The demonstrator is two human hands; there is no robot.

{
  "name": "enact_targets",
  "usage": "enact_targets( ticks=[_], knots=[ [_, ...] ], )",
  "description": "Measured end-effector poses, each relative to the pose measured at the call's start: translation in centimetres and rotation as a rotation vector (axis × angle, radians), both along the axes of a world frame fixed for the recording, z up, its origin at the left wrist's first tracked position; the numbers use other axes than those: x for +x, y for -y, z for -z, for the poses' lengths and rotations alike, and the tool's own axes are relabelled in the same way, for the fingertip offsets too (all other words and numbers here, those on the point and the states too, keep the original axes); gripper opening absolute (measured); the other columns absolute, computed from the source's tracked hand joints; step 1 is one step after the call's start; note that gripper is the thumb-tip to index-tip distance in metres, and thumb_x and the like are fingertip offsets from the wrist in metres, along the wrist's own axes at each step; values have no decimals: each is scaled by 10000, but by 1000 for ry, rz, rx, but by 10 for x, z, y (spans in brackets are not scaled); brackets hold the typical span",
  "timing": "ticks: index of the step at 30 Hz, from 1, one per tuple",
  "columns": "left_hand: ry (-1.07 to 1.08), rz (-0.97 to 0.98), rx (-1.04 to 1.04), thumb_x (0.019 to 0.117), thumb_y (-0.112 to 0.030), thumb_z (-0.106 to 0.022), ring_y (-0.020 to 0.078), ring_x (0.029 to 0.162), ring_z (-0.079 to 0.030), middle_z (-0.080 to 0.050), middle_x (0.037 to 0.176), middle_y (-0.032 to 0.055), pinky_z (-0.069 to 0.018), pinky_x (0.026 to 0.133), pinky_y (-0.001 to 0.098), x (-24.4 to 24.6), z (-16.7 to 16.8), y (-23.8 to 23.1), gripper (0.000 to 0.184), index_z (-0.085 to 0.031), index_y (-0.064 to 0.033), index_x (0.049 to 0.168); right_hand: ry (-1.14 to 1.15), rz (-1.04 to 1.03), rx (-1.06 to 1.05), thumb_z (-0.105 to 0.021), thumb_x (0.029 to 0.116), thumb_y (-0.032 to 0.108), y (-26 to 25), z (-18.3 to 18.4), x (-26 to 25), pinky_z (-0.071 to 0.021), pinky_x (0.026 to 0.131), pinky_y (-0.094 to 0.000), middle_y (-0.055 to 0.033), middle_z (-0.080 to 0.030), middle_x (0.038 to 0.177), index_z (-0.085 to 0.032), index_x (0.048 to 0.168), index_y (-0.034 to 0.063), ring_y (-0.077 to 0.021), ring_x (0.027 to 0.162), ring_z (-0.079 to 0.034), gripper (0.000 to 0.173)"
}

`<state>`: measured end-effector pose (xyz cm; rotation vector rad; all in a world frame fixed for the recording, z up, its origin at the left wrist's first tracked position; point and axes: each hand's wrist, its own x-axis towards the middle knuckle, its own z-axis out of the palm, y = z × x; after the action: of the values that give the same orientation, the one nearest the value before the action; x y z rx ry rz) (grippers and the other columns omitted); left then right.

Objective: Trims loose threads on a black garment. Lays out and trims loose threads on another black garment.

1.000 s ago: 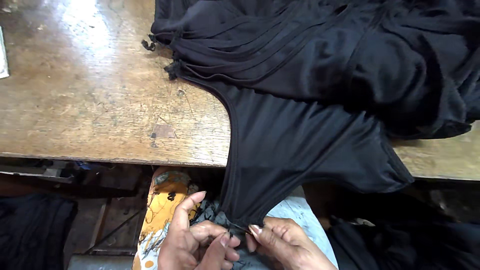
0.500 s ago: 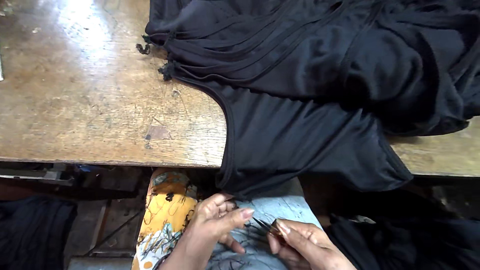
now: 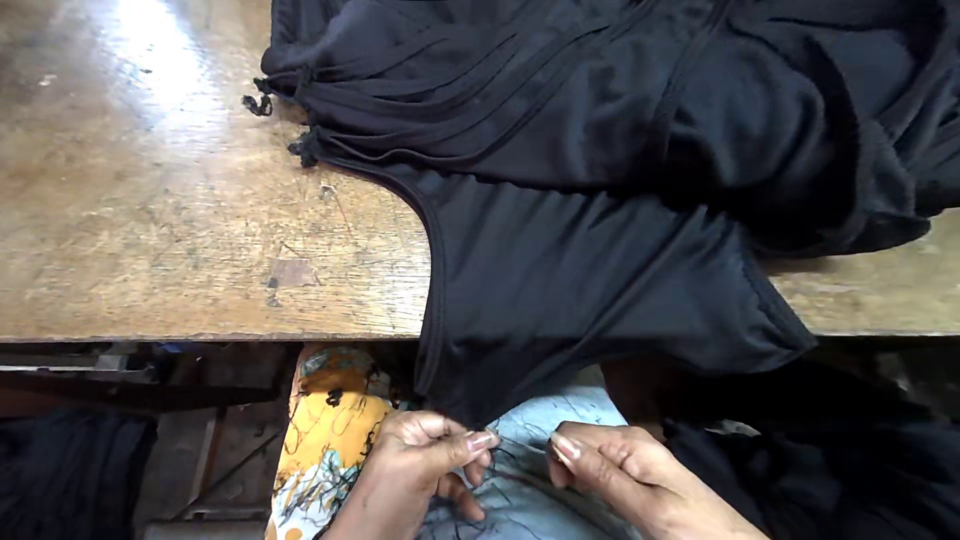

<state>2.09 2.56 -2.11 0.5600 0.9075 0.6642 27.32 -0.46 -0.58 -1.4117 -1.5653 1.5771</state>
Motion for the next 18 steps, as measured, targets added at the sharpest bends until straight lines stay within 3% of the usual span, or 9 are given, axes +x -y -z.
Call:
enact_targets(
  ticks=[9, 18],
  knots=[
    [-56, 29, 78, 928, -1, -663, 116, 630, -710, -751, 764, 61, -620, 616, 274, -2, -1, 7, 120, -757, -15, 855, 181, -145, 110, -460, 1080, 435, -12, 0, -6, -356, 498, -283, 49, -483, 609, -623, 792, 139, -57, 542, -463, 444],
    [-50, 41, 77, 919, -21, -691, 102, 644, -707, -760, 781, 64, -609, 640, 258, -4, 1, 10, 112, -772, -25, 842, 322, -148, 188, -454, 1084, 429, -5, -9, -1, -388, 506, -341, 8, -513, 612, -638, 820, 115, -114, 549, -504, 450]
  ],
)
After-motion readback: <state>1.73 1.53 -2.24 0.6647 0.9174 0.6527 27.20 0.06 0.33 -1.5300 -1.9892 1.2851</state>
